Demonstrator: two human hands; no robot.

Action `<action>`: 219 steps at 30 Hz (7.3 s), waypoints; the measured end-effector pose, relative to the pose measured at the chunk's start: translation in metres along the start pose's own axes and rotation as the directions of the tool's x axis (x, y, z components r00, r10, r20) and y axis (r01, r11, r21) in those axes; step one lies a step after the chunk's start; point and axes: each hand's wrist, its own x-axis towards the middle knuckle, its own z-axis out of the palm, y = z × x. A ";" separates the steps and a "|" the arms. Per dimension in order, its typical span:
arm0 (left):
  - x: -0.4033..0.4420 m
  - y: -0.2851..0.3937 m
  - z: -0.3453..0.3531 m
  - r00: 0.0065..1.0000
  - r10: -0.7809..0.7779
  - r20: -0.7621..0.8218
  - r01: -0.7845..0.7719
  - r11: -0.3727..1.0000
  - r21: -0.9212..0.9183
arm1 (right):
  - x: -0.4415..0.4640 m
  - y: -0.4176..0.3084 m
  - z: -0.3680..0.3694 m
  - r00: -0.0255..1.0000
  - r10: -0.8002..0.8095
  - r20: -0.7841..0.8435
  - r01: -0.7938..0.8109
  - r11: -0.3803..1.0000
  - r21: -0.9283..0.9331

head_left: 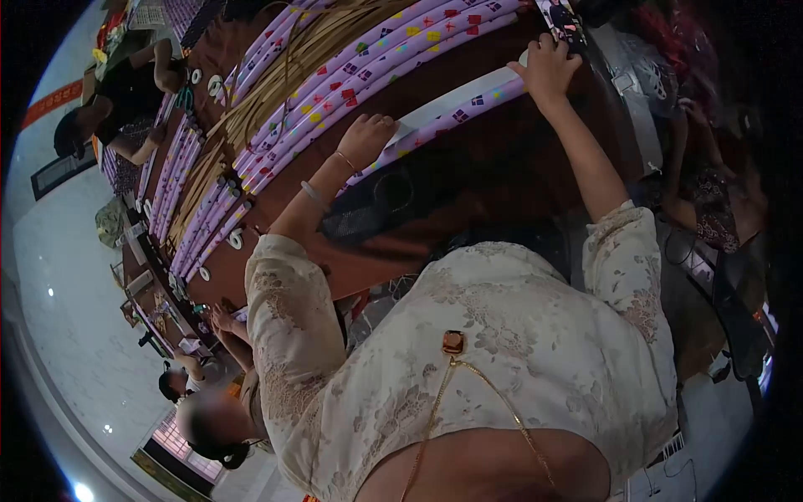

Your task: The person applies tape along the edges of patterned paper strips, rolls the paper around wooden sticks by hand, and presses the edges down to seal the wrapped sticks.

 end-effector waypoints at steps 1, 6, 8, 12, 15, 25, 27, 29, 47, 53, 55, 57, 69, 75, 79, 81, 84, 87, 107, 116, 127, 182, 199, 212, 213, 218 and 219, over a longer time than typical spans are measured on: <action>0.004 0.000 -0.003 0.998 0.028 -0.057 -0.026 0.999 0.027 | 0.000 0.000 0.001 1.000 0.001 0.005 -0.001 1.000 -0.008; 0.026 0.003 -0.006 0.999 0.018 -0.033 -0.016 0.999 0.033 | 0.001 -0.002 -0.004 0.999 0.009 0.038 -0.010 1.000 0.000; 0.035 0.004 -0.010 0.997 0.045 -0.067 -0.042 0.998 0.051 | 0.001 -0.002 -0.005 0.999 0.006 0.046 -0.006 1.000 0.000; 0.064 0.007 -0.005 0.981 0.077 -0.176 -0.078 0.997 0.001 | 0.002 -0.002 -0.009 0.991 0.007 0.136 -0.017 0.997 0.071; 0.114 0.028 -0.015 0.969 -0.133 -0.208 0.095 0.979 -0.179 | 0.002 -0.003 -0.008 0.987 0.020 0.160 -0.027 0.999 0.042; 0.231 0.074 -0.004 0.638 -0.748 -0.181 0.547 0.606 -0.577 | 0.001 0.025 0.004 0.989 -0.139 0.042 0.130 0.975 0.178; 0.229 0.071 -0.011 0.668 -0.742 -0.049 0.574 0.556 -0.601 | -0.002 0.040 0.008 0.980 -0.196 0.034 0.181 0.950 0.253; 0.229 0.072 -0.014 0.671 -0.741 -0.026 0.591 0.555 -0.585 | -0.001 0.054 0.010 0.937 -0.347 -0.031 0.332 0.865 0.376; 0.224 0.076 -0.007 0.732 -0.656 -0.184 0.443 0.663 -0.603 | -0.005 0.068 0.003 0.974 -0.216 -0.072 0.228 0.929 0.291; 0.222 0.073 -0.010 0.759 -0.635 -0.146 0.453 0.675 -0.583 | -0.003 0.076 0.006 0.967 -0.250 -0.057 0.255 0.910 0.326; 0.221 0.073 -0.012 0.759 -0.634 -0.145 0.453 0.675 -0.583 | -0.001 0.078 0.007 0.963 -0.261 -0.068 0.269 0.909 0.317; 0.220 0.072 -0.014 0.771 -0.623 -0.132 0.448 0.677 -0.584 | 0.001 0.080 0.008 0.959 -0.273 -0.080 0.284 0.908 0.308; 0.219 0.068 -0.012 0.807 -0.580 -0.112 0.411 0.687 -0.600 | 0.004 0.079 0.019 0.959 -0.225 -0.175 0.262 0.936 0.234; 0.218 0.067 -0.011 0.805 -0.573 -0.152 0.382 0.698 -0.606 | 0.001 0.077 0.024 0.959 -0.201 -0.198 0.240 0.950 0.200; 0.216 0.065 -0.016 0.833 -0.543 -0.102 0.387 0.705 -0.593 | 0.001 0.074 0.023 0.966 -0.172 -0.195 0.208 0.961 0.182; 0.216 0.065 -0.018 0.834 -0.542 -0.102 0.391 0.711 -0.585 | 0.001 0.073 0.024 0.967 -0.164 -0.195 0.199 0.964 0.178; 0.216 0.066 -0.017 0.829 -0.543 -0.136 0.383 0.728 -0.569 | 0.001 0.072 0.027 0.966 -0.161 -0.202 0.197 0.965 0.176; 0.215 0.064 -0.016 0.843 -0.518 -0.144 0.341 0.722 -0.602 | 0.000 0.071 0.029 0.969 -0.147 -0.196 0.181 0.969 0.171; 0.261 0.066 -0.024 0.881 -0.427 -0.206 0.208 0.739 -0.641 | -0.007 0.072 0.022 0.979 -0.086 -0.186 0.135 0.953 0.271; 0.262 0.068 -0.019 0.851 -0.443 -0.283 0.140 0.709 -0.691 | -0.013 0.068 0.018 0.979 -0.087 -0.185 0.149 0.921 0.361; 0.270 0.067 -0.024 0.823 -0.561 0.093 0.420 0.489 -0.764 | -0.020 0.062 0.028 0.980 -0.037 -0.195 0.128 0.870 0.476; 0.177 0.067 -0.015 0.664 -0.691 -0.285 0.329 0.613 -0.719 | -0.053 0.112 0.009 0.982 0.157 -0.101 -0.045 0.723 0.689; 0.158 0.074 -0.007 0.438 -0.888 0.139 0.737 0.266 -0.621 | 0.019 0.011 0.005 0.864 -0.402 0.301 0.210 0.834 0.511; 0.159 0.076 -0.001 0.428 -0.903 0.039 0.723 0.316 -0.614 | 0.041 0.039 0.003 0.830 -0.323 0.456 0.044 0.852 0.522; 0.157 0.077 0.001 0.431 -0.901 0.038 0.724 0.321 -0.611 | 0.040 0.033 0.001 0.778 -0.382 0.499 0.023 0.811 0.585; 0.158 0.078 -0.006 0.414 -0.908 0.067 0.744 0.295 -0.599 | 0.040 0.024 0.010 0.762 -0.445 0.471 0.228 0.865 0.447; 0.156 0.078 -0.006 0.412 -0.909 0.064 0.743 0.294 -0.601 | 0.040 0.026 0.012 0.752 -0.459 0.472 0.238 0.858 0.456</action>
